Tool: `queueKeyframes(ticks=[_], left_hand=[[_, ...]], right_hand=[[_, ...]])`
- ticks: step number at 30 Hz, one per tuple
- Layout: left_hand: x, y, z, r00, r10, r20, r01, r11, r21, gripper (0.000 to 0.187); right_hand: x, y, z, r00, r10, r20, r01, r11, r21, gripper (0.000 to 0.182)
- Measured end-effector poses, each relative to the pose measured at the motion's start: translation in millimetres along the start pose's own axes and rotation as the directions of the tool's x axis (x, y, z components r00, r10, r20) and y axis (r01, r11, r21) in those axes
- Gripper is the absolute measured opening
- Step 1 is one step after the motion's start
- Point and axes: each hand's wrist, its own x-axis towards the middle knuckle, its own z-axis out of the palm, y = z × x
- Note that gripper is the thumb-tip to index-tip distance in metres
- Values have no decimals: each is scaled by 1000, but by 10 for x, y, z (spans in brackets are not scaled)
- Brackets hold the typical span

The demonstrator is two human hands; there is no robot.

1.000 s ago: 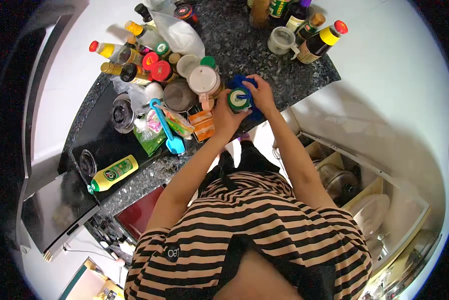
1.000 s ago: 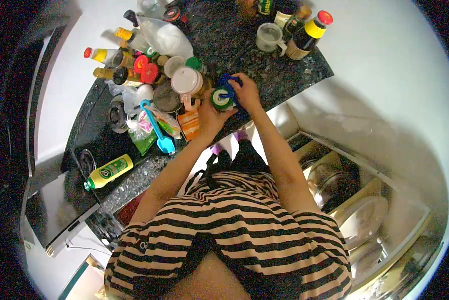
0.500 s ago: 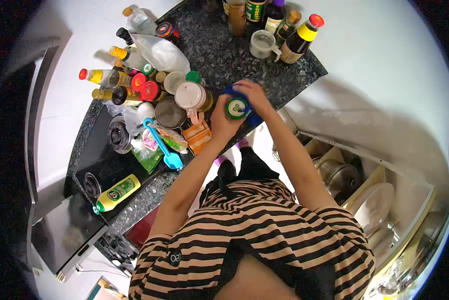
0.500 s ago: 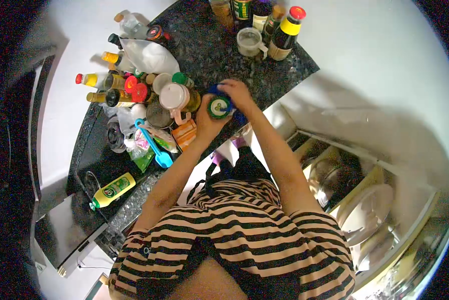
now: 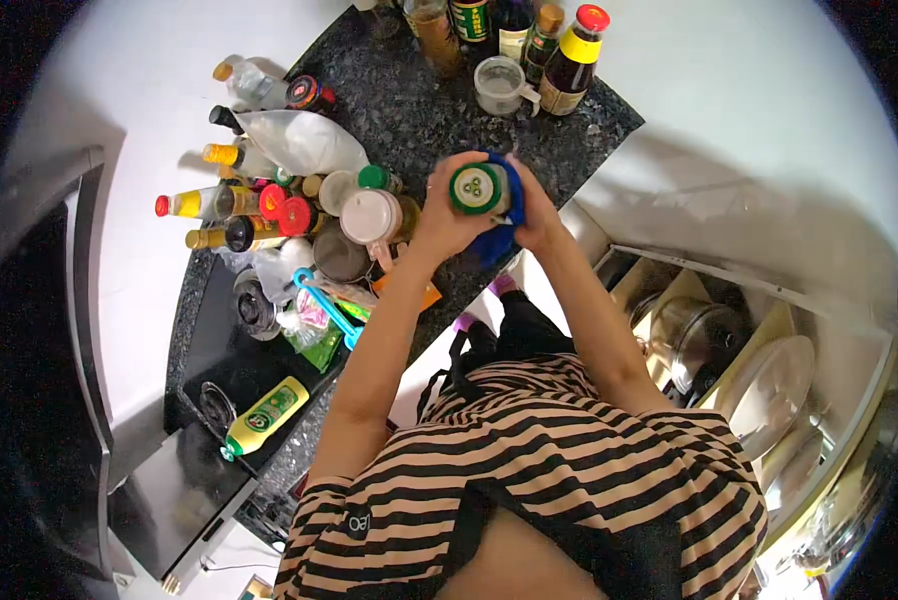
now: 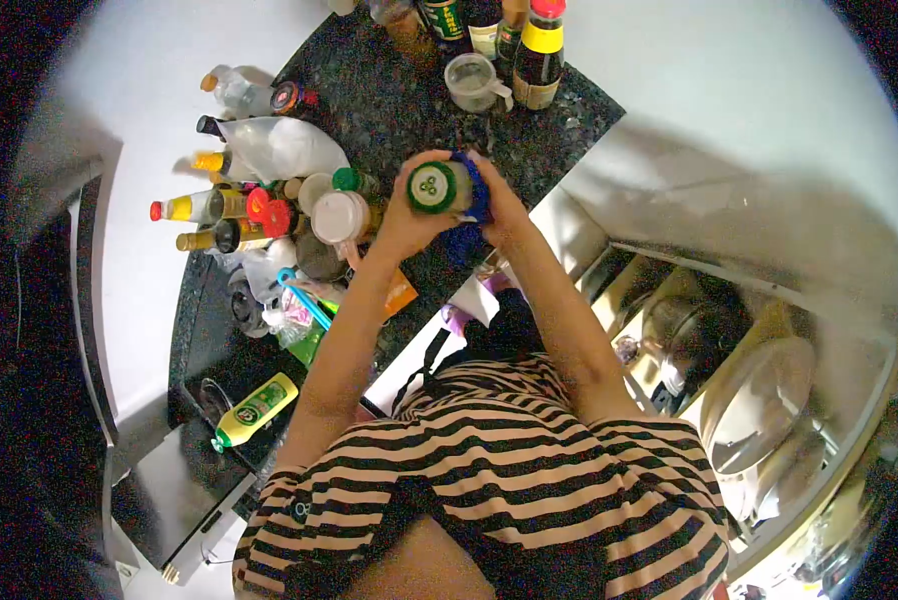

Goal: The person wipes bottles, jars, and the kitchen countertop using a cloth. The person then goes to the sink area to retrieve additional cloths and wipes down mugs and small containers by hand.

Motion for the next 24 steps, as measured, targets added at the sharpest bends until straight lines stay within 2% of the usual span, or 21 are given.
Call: queueKeyframes(ticks=[2, 3, 4, 6, 7, 10, 12, 15, 16, 18, 21, 24], left_hand=[[-7, 71, 66, 997, 35, -65, -23, 983, 180, 83], [-83, -146, 187, 989, -29, -146, 43, 994, 98, 88], [-117, -69, 242, 979, -116, -167, 125, 991, 43, 87], [-231, 146, 347, 937, -291, -193, 283, 957, -71, 86], [-242, 163, 424, 934, -256, -249, 235, 966, -112, 81], [-149, 191, 459, 906, -327, -271, 298, 944, -142, 76], [-69, 170, 396, 929, -297, -219, 283, 955, -93, 73], [118, 70, 316, 970, -189, -156, 184, 982, -45, 69], [164, 22, 322, 980, -147, -135, 143, 989, -36, 68], [336, -87, 382, 971, -192, -145, 186, 981, -53, 69], [541, 47, 413, 951, -218, -218, 220, 975, -17, 72], [702, -7, 488, 945, -187, -267, 200, 979, 23, 68]], right_hand=[[12, 84, -40, 999, -47, -6, 48, 994, 103, 38], [-37, 131, 10, 995, -90, -43, 95, 985, 140, 37], [-64, 148, 37, 988, -131, -83, 144, 974, 175, 36], [165, 212, -218, 988, -122, -94, 136, 975, 175, 35], [182, 213, -224, 989, -120, -87, 134, 974, 180, 35], [185, 251, -248, 985, -167, -37, 172, 965, 197, 31], [219, 224, -296, 980, -194, -50, 200, 964, 173, 30], [462, 69, -382, 922, -234, -308, 250, 968, 15, 31], [575, 56, -496, 873, -290, -392, 267, 957, -113, 32], [762, 26, -758, 743, -420, -521, 251, 896, -365, 34], [610, -172, -681, 644, -602, -473, 415, 793, -446, 37], [385, -389, -710, 590, -647, -483, 522, 762, -383, 67]])
